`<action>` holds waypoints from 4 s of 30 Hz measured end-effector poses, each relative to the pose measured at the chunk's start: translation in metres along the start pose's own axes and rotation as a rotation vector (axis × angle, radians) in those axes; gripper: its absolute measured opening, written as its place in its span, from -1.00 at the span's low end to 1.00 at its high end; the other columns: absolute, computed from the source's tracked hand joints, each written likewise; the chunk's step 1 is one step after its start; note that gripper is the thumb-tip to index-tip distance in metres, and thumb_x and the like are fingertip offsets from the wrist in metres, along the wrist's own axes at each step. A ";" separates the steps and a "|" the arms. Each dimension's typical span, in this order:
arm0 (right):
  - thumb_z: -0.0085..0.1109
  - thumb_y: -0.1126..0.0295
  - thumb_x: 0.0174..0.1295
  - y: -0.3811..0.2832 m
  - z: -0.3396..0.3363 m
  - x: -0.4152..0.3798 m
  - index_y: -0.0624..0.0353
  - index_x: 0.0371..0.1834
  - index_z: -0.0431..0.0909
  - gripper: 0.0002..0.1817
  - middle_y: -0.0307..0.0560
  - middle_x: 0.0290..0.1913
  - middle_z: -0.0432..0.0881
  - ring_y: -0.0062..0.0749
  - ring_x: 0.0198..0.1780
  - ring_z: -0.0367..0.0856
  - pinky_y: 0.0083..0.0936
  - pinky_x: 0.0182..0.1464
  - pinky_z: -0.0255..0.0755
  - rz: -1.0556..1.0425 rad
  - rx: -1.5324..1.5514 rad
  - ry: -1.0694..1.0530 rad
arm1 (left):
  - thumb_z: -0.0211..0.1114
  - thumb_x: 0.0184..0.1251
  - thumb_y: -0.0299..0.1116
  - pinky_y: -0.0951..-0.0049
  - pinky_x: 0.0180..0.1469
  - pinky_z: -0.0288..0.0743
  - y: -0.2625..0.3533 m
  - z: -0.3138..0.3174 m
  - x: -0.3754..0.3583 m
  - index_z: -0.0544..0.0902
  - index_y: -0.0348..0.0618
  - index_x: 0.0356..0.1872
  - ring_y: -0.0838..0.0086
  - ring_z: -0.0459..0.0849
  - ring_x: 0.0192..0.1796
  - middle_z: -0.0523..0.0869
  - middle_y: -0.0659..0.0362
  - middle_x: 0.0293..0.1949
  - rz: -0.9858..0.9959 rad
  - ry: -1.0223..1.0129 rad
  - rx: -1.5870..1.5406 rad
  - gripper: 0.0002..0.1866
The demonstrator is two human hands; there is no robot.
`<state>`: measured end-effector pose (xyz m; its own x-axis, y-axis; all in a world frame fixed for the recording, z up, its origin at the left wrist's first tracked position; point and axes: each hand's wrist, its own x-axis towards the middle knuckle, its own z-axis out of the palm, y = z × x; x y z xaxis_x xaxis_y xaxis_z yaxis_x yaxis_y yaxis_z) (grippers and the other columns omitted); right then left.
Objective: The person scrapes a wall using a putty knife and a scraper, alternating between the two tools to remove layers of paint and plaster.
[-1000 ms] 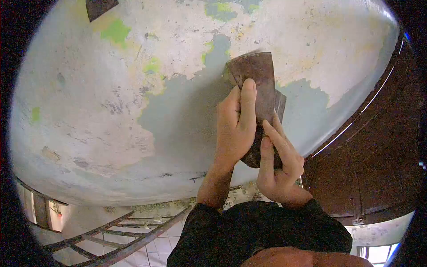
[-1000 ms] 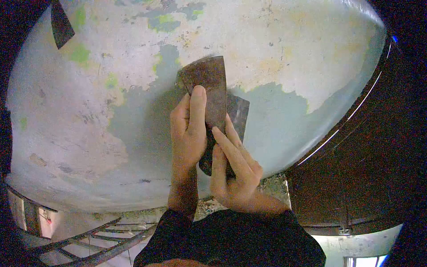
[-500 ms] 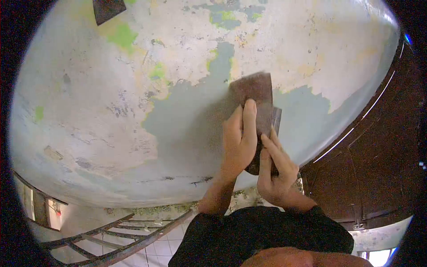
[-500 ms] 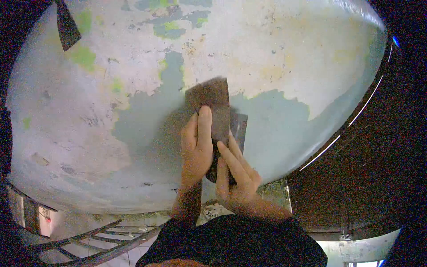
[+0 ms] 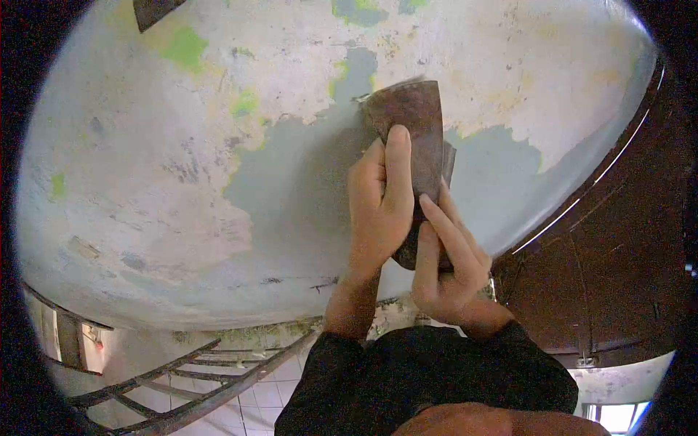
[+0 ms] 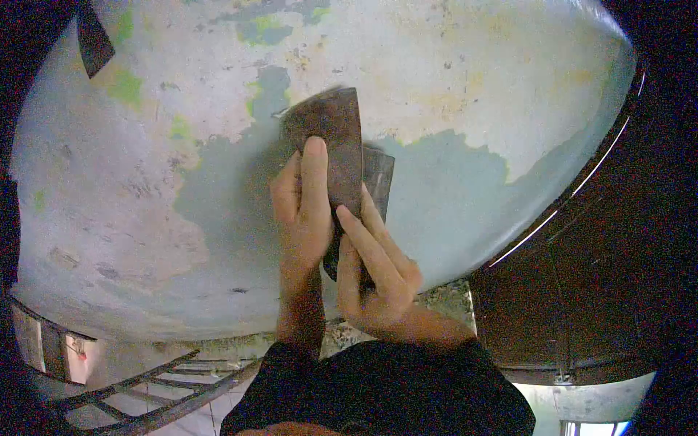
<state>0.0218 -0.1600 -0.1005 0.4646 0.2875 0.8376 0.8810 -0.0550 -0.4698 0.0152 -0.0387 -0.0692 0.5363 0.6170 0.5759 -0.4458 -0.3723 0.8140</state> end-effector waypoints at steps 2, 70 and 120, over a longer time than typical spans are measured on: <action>0.14 0.67 0.27 -0.002 -0.002 0.005 0.38 0.08 0.64 -0.69 0.49 0.20 0.54 0.07 0.12 0.69 -0.41 0.01 0.61 -0.054 0.034 0.018 | 0.02 0.64 -0.15 0.45 -0.33 0.33 0.001 -0.001 -0.002 0.52 -0.29 -0.38 0.62 0.37 -0.38 0.51 0.30 -0.47 -0.023 -0.015 -0.037 -0.58; 0.09 0.67 0.29 -0.002 -0.003 0.028 0.38 0.04 0.65 -0.71 0.53 0.19 0.54 0.11 0.20 0.63 -0.33 0.14 0.52 -0.105 0.039 0.052 | 0.00 0.64 -0.19 0.43 -0.40 0.30 0.019 0.013 0.022 0.52 -0.35 -0.38 0.63 0.31 -0.41 0.46 0.20 -0.55 0.099 0.049 -0.053 -0.57; 0.16 0.64 0.19 0.003 0.009 0.036 0.24 0.04 0.70 -0.66 0.42 0.19 0.58 -0.02 0.00 0.77 -0.46 -0.15 0.65 -0.169 0.139 0.080 | 0.01 0.63 -0.14 0.35 -0.40 0.29 0.024 0.003 0.029 0.48 -0.37 -0.41 0.53 0.30 -0.43 0.41 0.11 -0.58 0.298 0.201 0.060 -0.53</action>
<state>0.0404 -0.1409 -0.0741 0.3223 0.2041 0.9244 0.9287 0.1212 -0.3506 0.0218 -0.0315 -0.0328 0.2347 0.5974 0.7668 -0.5149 -0.5927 0.6193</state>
